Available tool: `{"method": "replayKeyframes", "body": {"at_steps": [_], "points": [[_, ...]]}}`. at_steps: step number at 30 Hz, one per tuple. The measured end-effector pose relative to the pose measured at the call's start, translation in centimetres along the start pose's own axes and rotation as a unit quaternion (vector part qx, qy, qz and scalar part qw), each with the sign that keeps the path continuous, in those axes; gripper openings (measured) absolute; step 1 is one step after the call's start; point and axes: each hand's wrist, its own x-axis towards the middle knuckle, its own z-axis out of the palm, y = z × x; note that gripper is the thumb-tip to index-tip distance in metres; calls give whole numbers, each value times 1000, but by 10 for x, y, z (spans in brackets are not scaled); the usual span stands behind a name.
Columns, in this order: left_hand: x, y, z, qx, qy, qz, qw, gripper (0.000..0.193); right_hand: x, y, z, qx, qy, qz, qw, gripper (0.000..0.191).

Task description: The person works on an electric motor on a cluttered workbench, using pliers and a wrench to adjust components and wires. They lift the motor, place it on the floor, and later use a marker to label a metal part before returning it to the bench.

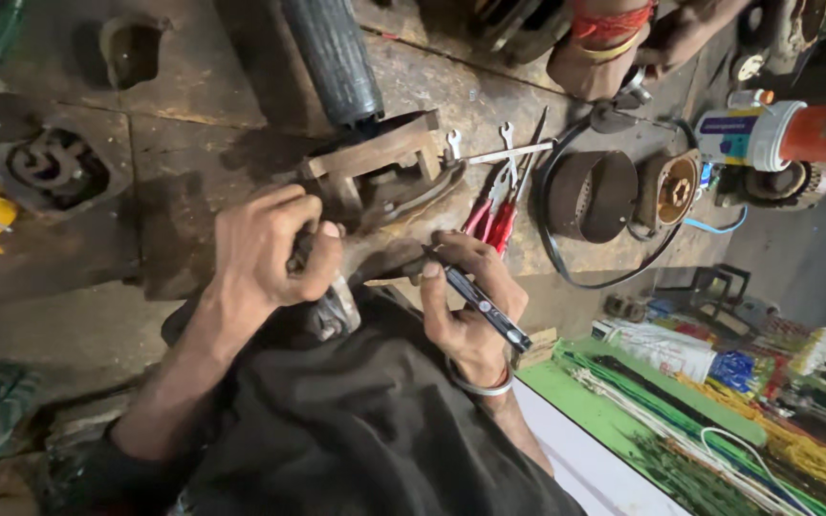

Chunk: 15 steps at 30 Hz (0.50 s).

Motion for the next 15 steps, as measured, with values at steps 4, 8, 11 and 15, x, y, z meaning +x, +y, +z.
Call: {"method": "replayKeyframes", "body": {"at_steps": [4,8,11,15], "points": [[-2,1,-1,-3,-9,-22,1000,29,4,-7,-1,-27,-22,-46,998,14],[-1,1,3,-2,3,-19,1000,28,8,-12,1,-56,-37,-64,996,14],[0,-1,3,2,14,-15,1000,28,12,-12,5,-60,-23,-89,994,12],[-1,-3,3,5,15,-6,1000,28,15,-11,8,-91,-30,-111,989,14]]}}
